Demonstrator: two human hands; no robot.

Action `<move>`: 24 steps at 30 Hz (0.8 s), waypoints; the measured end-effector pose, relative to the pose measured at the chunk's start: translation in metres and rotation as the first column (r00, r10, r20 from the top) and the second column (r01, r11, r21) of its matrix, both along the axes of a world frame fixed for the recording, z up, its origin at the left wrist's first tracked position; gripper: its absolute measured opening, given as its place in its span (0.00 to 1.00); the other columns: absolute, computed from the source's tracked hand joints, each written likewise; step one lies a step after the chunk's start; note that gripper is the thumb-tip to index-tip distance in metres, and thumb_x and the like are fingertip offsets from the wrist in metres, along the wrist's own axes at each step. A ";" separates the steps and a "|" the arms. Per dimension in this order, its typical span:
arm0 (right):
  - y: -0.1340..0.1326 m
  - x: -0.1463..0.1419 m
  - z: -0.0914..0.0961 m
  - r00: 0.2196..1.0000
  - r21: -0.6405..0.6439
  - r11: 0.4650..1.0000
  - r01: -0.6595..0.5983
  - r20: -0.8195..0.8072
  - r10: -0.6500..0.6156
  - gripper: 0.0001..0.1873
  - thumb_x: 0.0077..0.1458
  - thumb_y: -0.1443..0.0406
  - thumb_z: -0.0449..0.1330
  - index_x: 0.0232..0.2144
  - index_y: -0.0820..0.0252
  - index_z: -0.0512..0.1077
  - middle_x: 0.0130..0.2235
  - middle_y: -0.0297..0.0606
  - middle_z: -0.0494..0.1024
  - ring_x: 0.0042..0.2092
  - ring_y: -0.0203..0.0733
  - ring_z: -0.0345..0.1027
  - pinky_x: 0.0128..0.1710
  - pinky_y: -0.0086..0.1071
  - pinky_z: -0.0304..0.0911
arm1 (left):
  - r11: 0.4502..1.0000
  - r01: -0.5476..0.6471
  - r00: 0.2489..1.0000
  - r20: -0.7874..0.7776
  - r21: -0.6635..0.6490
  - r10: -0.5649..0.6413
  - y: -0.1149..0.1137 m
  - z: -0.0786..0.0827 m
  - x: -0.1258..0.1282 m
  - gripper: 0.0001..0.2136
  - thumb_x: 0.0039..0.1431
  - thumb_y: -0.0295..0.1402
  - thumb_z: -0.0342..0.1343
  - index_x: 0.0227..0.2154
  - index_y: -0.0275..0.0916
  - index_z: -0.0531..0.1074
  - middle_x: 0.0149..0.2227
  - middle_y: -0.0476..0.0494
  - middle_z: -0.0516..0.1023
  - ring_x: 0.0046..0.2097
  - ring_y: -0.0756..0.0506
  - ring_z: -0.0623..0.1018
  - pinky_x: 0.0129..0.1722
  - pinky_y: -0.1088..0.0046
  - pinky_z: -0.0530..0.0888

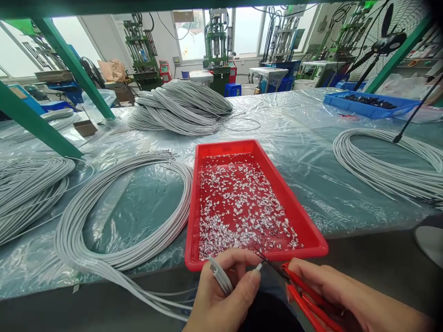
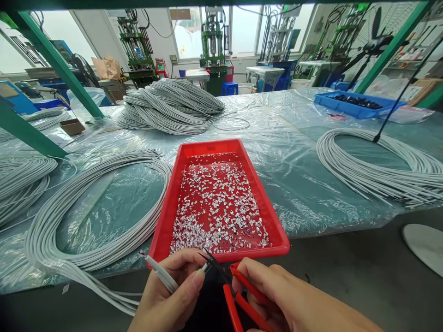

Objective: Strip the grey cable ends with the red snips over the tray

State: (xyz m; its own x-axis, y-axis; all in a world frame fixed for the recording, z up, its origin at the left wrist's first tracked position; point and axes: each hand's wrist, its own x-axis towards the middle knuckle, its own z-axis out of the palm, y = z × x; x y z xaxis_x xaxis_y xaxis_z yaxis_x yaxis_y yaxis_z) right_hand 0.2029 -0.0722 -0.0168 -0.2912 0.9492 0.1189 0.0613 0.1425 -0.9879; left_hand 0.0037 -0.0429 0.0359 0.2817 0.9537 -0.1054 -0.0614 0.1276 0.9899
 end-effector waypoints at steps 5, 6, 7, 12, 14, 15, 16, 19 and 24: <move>0.015 -0.011 0.029 0.996 0.050 0.996 0.076 -0.045 -0.073 0.36 0.49 0.47 0.70 0.57 0.54 0.72 0.36 0.41 0.78 0.44 0.49 0.73 0.44 0.31 0.73 | 1.000 -0.027 1.000 0.002 0.001 0.027 0.000 0.002 0.001 0.18 0.43 0.47 0.73 0.31 0.39 0.83 0.18 0.57 0.61 0.19 0.60 0.53 0.17 0.85 0.46; 0.017 -0.012 0.032 0.996 0.055 0.995 0.082 -0.047 -0.080 0.36 0.49 0.47 0.70 0.57 0.55 0.72 0.35 0.41 0.78 0.44 0.49 0.73 0.44 0.31 0.73 | 1.000 -0.027 1.000 -0.004 0.013 0.027 0.000 0.002 0.001 0.18 0.43 0.47 0.73 0.31 0.39 0.83 0.18 0.57 0.61 0.19 0.60 0.54 0.18 0.85 0.46; 0.018 -0.012 0.034 0.995 0.057 0.994 0.089 -0.050 -0.086 0.36 0.49 0.46 0.70 0.56 0.55 0.73 0.35 0.41 0.78 0.43 0.49 0.73 0.43 0.31 0.73 | 0.999 -0.025 1.000 -0.016 0.022 0.026 0.000 0.002 0.001 0.18 0.43 0.47 0.73 0.31 0.39 0.83 0.18 0.57 0.61 0.19 0.60 0.54 0.18 0.85 0.47; 0.021 -0.009 0.035 0.989 0.058 0.990 0.132 -0.074 -0.127 0.36 0.50 0.45 0.69 0.55 0.57 0.73 0.33 0.40 0.77 0.41 0.47 0.73 0.40 0.30 0.73 | 1.000 -0.019 0.999 -0.049 0.024 0.020 -0.001 0.002 0.001 0.18 0.45 0.48 0.72 0.32 0.39 0.82 0.18 0.59 0.59 0.17 0.61 0.52 0.15 0.83 0.43; 0.021 -0.007 0.034 0.986 0.052 0.988 0.147 -0.088 -0.142 0.36 0.50 0.44 0.69 0.55 0.57 0.73 0.32 0.39 0.77 0.40 0.46 0.73 0.39 0.30 0.73 | 0.999 -0.029 0.998 -0.047 0.037 0.031 -0.001 0.003 0.002 0.17 0.46 0.48 0.72 0.32 0.39 0.82 0.18 0.59 0.59 0.17 0.61 0.52 0.15 0.83 0.43; 0.021 -0.005 0.033 0.984 0.047 0.987 0.154 -0.097 -0.149 0.36 0.50 0.44 0.69 0.54 0.58 0.73 0.31 0.39 0.76 0.39 0.45 0.73 0.38 0.30 0.73 | 0.998 -0.032 0.998 -0.048 0.047 0.034 -0.001 0.004 0.002 0.17 0.46 0.48 0.72 0.32 0.40 0.82 0.17 0.59 0.59 0.17 0.61 0.52 0.14 0.83 0.43; 0.020 -0.004 0.031 0.982 0.041 0.986 0.162 -0.106 -0.157 0.36 0.50 0.44 0.69 0.54 0.58 0.73 0.31 0.38 0.76 0.38 0.44 0.72 0.37 0.29 0.72 | 0.998 -0.035 0.998 -0.046 0.058 0.038 -0.001 0.005 0.003 0.17 0.46 0.47 0.72 0.32 0.40 0.82 0.17 0.59 0.59 0.16 0.61 0.52 0.14 0.84 0.43; 0.017 0.000 0.021 0.974 0.009 0.983 0.182 -0.139 -0.179 0.34 0.51 0.45 0.69 0.52 0.59 0.74 0.29 0.37 0.75 0.34 0.42 0.71 0.33 0.27 0.71 | 0.998 -0.051 0.999 0.006 0.046 0.051 -0.001 0.010 0.005 0.16 0.45 0.46 0.73 0.31 0.40 0.82 0.18 0.59 0.61 0.17 0.62 0.53 0.15 0.89 0.46; 0.018 0.003 0.012 0.950 -0.009 0.979 0.203 -0.239 -0.199 0.22 0.50 0.54 0.73 0.38 0.59 0.71 0.26 0.31 0.72 0.27 0.33 0.66 0.28 0.21 0.68 | 0.998 0.039 0.981 0.192 -0.044 -0.030 0.000 0.007 0.001 0.12 0.49 0.42 0.72 0.34 0.44 0.83 0.21 0.54 0.73 0.13 0.65 0.59 0.14 0.92 0.51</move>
